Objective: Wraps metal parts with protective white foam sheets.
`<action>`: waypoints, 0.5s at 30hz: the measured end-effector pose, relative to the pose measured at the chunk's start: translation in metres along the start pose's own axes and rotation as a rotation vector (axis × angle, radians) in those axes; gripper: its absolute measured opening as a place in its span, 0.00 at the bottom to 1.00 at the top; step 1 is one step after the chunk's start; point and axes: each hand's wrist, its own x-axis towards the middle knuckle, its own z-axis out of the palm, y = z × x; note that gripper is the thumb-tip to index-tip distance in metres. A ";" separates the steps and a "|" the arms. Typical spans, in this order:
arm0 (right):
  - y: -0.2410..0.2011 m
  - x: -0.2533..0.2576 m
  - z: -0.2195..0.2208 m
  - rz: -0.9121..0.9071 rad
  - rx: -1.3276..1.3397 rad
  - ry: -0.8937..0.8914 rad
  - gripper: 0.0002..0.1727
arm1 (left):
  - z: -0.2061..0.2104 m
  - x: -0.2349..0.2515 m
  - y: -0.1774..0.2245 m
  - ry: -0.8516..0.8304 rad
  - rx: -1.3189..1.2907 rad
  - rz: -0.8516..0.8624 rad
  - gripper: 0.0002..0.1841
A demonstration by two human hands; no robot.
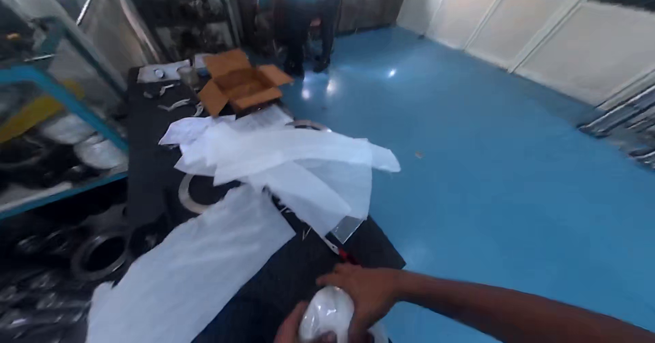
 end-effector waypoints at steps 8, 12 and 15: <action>-0.008 -0.009 -0.002 0.153 -0.066 0.125 0.69 | -0.018 -0.007 0.023 0.438 -0.381 0.008 0.20; -0.005 0.010 0.035 0.095 0.054 0.165 0.66 | -0.023 0.000 0.033 0.489 -0.782 0.126 0.17; -0.003 0.021 0.058 0.074 0.128 0.159 0.65 | -0.032 0.013 0.031 0.448 -1.102 0.196 0.20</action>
